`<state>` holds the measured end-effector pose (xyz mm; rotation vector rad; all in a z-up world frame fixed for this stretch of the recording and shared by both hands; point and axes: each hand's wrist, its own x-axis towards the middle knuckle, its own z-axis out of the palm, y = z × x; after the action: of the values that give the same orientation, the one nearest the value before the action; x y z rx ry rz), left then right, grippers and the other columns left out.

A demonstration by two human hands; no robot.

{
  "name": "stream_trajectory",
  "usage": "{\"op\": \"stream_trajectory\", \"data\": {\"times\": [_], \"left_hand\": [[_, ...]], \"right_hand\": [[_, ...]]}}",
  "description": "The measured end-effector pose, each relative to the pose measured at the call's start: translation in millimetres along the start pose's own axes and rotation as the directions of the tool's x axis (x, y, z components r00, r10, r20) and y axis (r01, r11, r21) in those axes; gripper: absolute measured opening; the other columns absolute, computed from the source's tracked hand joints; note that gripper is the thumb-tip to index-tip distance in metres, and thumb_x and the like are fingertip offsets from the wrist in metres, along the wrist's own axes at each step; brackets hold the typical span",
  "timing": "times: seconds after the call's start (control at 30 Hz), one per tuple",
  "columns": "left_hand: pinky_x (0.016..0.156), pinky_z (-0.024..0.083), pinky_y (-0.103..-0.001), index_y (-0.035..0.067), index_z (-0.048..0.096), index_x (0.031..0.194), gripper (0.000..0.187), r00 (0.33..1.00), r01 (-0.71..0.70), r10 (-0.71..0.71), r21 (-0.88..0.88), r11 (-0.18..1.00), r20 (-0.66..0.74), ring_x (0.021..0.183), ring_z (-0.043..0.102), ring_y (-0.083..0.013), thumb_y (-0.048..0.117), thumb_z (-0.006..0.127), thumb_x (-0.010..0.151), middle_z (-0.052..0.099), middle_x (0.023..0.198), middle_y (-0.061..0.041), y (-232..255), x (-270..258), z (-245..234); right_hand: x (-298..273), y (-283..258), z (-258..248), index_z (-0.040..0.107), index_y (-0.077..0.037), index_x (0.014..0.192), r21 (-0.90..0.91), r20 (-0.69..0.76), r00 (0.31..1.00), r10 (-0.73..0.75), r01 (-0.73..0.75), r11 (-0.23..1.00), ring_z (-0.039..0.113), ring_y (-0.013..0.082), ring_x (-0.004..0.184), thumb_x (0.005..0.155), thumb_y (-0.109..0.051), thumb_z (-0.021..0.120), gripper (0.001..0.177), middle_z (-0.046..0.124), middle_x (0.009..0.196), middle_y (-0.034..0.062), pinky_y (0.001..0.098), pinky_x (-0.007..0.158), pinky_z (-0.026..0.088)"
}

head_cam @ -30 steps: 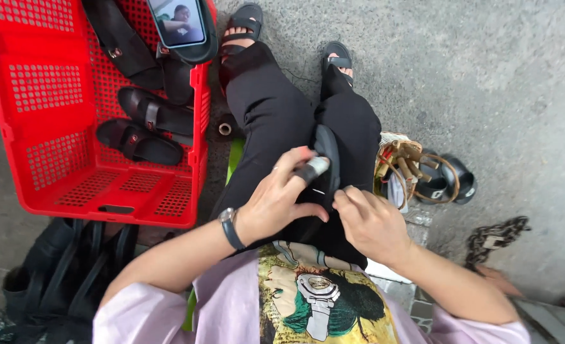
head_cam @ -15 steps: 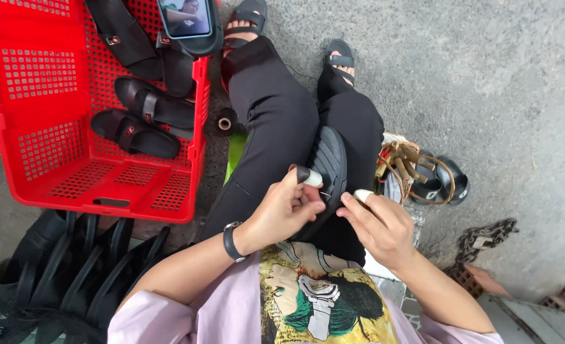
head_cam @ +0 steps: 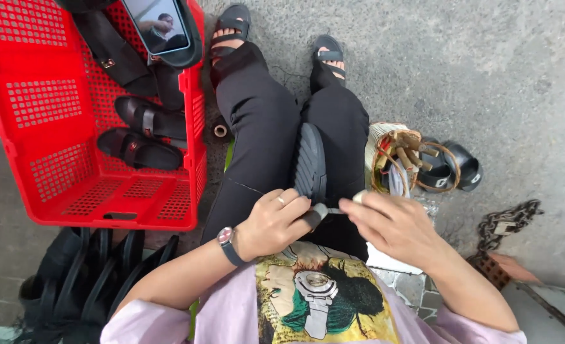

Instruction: Hand-sewing the sole of a black sandal for repair while sitting on the floor.

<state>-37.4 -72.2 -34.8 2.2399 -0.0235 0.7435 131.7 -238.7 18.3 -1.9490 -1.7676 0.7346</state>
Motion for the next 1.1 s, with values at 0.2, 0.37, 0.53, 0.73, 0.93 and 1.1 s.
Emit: {"op": "stream_trajectory", "data": {"times": [0.2, 0.37, 0.53, 0.73, 0.93, 1.1], "left_hand": [[0.047, 0.039, -0.033, 0.006, 0.052, 0.07, 0.029, 0.994, -0.102, 0.102, 0.0, 0.995, -0.045, 0.058, 0.05, -0.027, 0.016, 0.049, 0.097, 0.055, 0.083, -0.015, 5.1, -6.0, -2.2], [0.044, 0.035, -0.03, 0.005, 0.051, 0.082, 0.017, 0.979, -0.108, 0.105, -0.007, 0.994, -0.173, 0.051, 0.045, -0.0235, -0.005, 0.064, 0.085, 0.053, 0.076, -0.012, 12.4, 21.4, -14.3], [0.044, 0.035, -0.031, 0.006, 0.054, 0.077, 0.015, 0.992, -0.093, 0.098, 0.071, 0.993, -0.079, 0.05, 0.044, -0.0237, -0.002, 0.061, 0.089, 0.049, 0.074, -0.012, 14.5, 16.1, -7.5], [0.046, 0.033, -0.032, 0.008, 0.046, 0.065, 0.029, 0.992, -0.127, 0.128, 0.083, 0.988, -0.006, 0.054, 0.045, -0.0244, 0.005, 0.056, 0.092, 0.052, 0.077, -0.014, 8.2, -7.7, -1.8], [0.048, 0.041, -0.034, 0.002, 0.05, 0.071, 0.024, 0.998, -0.047, 0.047, 0.005, 0.999, 0.042, 0.058, 0.047, -0.0252, 0.004, 0.063, 0.09, 0.052, 0.083, -0.015, 9.0, -1.9, -16.1], [0.052, 0.048, -0.036, 0.002, 0.065, 0.105, 0.03, 0.987, 0.152, -0.151, 0.023, 0.988, -0.05, 0.063, 0.054, -0.0289, 0.021, 0.072, 0.083, 0.054, 0.087, -0.015, 6.7, -9.5, -13.1]], "right_hand": [[-6.3, 1.0, 9.3, 0.061, -0.02, 0.112, -0.273, 0.08, 0.993, -0.084, 0.102, 0.956, 0.059, 0.0136, 0.06, 0.088, -0.02, 0.053, 0.025, 0.057, 0.082, 0.0004, 0.0246, 0.049, 0.046], [-53.9, 15.7, 26.0, 0.068, 0.001, 0.105, 0.795, -0.177, 0.884, 0.433, -0.13, 0.592, 0.058, 0.0133, 0.041, 0.088, -0.003, 0.044, 0.03, 0.058, 0.05, 0.0055, 0.0226, 0.038, 0.047], [-13.5, 4.3, 10.8, 0.062, -0.013, 0.119, 0.12, -0.118, 0.978, 0.17, -0.156, 0.98, 0.065, 0.0241, 0.06, 0.091, -0.016, 0.05, 0.031, 0.061, 0.071, 0.0062, 0.0329, 0.051, 0.052], [-6.3, 11.4, 29.5, 0.059, -0.018, 0.119, -0.402, -0.124, 0.986, -0.109, 0.051, 0.914, 0.061, 0.0183, 0.07, 0.09, -0.019, 0.052, 0.03, 0.053, 0.085, 0.0027, 0.0285, 0.058, 0.05], [-18.2, 1.1, -4.3, 0.052, -0.002, 0.094, 0.791, -0.332, 0.92, 0.206, 0.153, 0.592, 0.059, 0.014, 0.046, 0.085, 0.001, 0.047, 0.01, 0.056, 0.062, 0.007, 0.0233, 0.036, 0.045], [-33.4, 10.4, 7.7, 0.056, 0.001, 0.12, 0.879, -0.14, 0.867, 0.478, -0.113, 0.463, 0.064, 0.0148, 0.072, 0.08, -0.021, 0.069, 0.048, 0.062, 0.107, 0.0136, 0.0289, 0.072, 0.058]]}}
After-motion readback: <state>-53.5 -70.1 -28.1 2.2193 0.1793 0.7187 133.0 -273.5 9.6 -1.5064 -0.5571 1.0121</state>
